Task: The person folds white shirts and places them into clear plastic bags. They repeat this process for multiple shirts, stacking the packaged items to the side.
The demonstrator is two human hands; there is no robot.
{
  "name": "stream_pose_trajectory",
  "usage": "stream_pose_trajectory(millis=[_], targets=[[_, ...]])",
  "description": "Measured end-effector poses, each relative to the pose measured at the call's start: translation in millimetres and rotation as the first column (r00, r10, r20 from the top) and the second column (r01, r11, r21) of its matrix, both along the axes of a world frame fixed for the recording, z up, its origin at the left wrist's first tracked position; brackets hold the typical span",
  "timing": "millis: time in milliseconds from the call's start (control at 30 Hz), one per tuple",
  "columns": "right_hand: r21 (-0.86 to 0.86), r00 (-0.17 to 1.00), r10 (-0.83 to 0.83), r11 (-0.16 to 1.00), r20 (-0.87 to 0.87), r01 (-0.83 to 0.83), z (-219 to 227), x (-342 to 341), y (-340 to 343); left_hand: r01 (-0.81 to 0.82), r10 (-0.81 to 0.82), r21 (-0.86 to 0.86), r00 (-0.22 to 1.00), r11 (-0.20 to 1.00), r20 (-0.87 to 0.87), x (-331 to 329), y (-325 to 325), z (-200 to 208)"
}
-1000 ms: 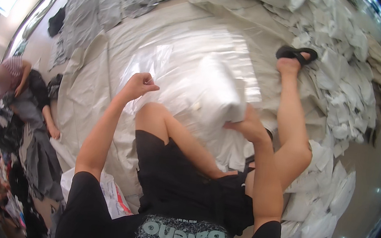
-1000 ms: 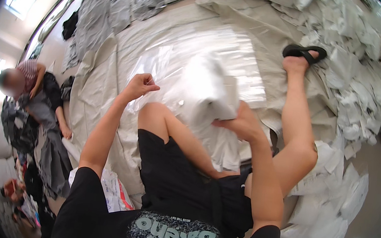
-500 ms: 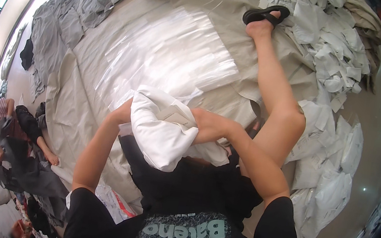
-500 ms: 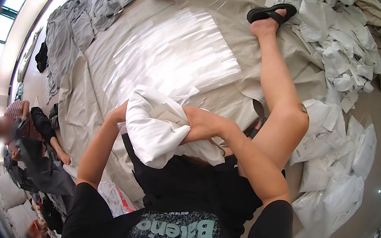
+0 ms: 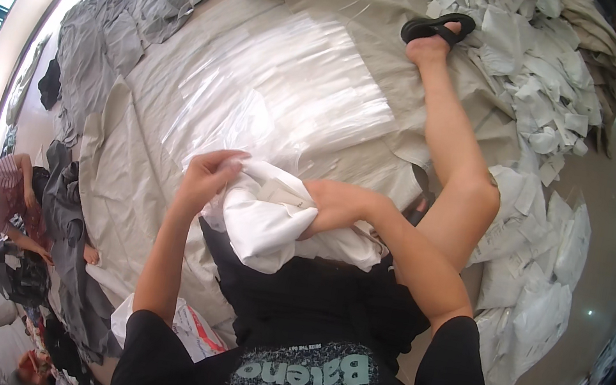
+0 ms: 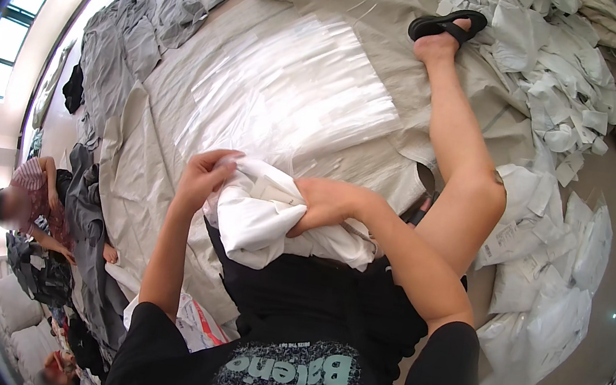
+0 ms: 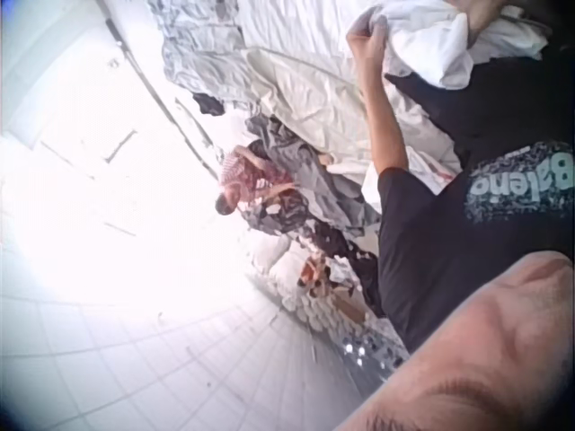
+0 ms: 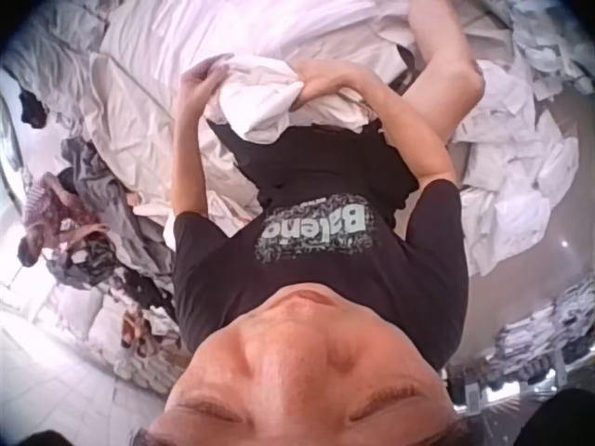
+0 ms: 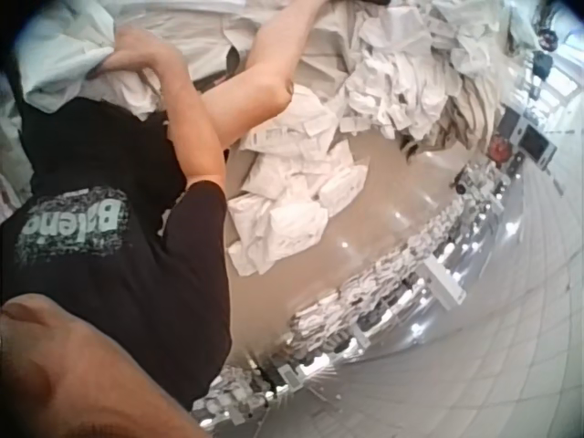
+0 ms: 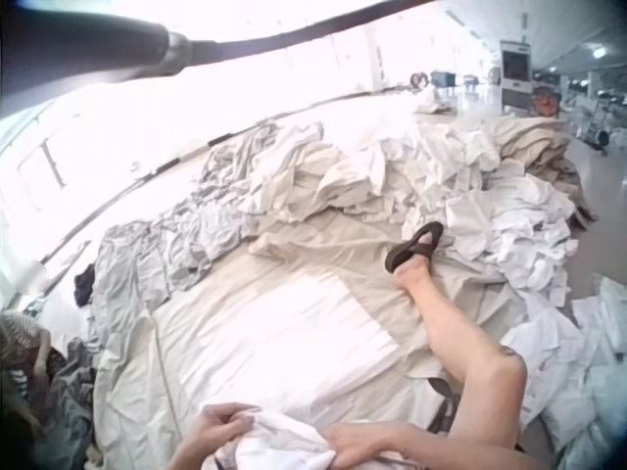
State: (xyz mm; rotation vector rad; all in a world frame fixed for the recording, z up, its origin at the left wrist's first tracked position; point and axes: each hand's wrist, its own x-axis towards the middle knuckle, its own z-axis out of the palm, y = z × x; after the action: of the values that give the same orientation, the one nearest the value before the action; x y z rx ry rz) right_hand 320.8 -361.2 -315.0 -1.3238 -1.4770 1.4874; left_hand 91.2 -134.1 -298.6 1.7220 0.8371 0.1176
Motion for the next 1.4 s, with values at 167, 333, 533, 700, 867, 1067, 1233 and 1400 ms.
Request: stream_pose_trajectory(millis=[167, 333, 533, 700, 867, 1067, 1233, 1400], targets=[[-0.035, 0.989, -0.099, 0.994, 0.108, 0.103, -50.8, 17.6, 4.0, 0.229, -0.228, 0.064, 0.973, 0.971, -0.017, -1.1, -6.7, 6.6], [-0.016, 0.898, -0.326, 0.938, 0.295, 0.345, -54.9, 28.2, 10.9, 0.188, -0.206, 0.101, 0.955, 0.977, 0.211, -0.1, -9.7, -26.3], [0.045, 0.836, -0.505, 0.860, 0.216, 0.508, -86.6, 27.8, -7.2, 0.210, -0.252, 0.273, 0.959, 0.939, 0.129, 31.5, -15.5, -37.6], [-0.038, 0.808, -0.351, 0.908, 0.472, 0.417, -59.4, 26.4, -18.7, 0.268, -0.320, 0.344, 0.942, 0.900, 0.101, 59.0, -5.7, -37.2], [0.053, 0.658, -0.293, 0.932, 0.694, 0.359, -65.3, 3.2, -3.6, 0.492, -0.545, 0.368, 0.837, 0.789, 0.048, 92.1, -31.7, -10.6], [-0.019, 0.686, -0.496, 0.803, 0.532, 0.595, -74.4, 23.8, -2.0, 0.280, -0.466, 0.690, 0.880, 0.667, 0.093, 72.1, -28.4, -36.5], [-0.099, 0.692, -0.545, 0.748, 0.473, 0.657, -79.3, 36.8, 1.5, 0.072, -0.330, 0.757, 0.924, 0.650, 0.196, 60.9, -19.2, -70.1], [-0.115, 0.634, -0.645, 0.656, 0.427, 0.746, -95.2, 34.4, 6.3, -0.015, -0.345, 0.903, 0.921, 0.429, 0.180, 65.0, -35.0, -101.1]])
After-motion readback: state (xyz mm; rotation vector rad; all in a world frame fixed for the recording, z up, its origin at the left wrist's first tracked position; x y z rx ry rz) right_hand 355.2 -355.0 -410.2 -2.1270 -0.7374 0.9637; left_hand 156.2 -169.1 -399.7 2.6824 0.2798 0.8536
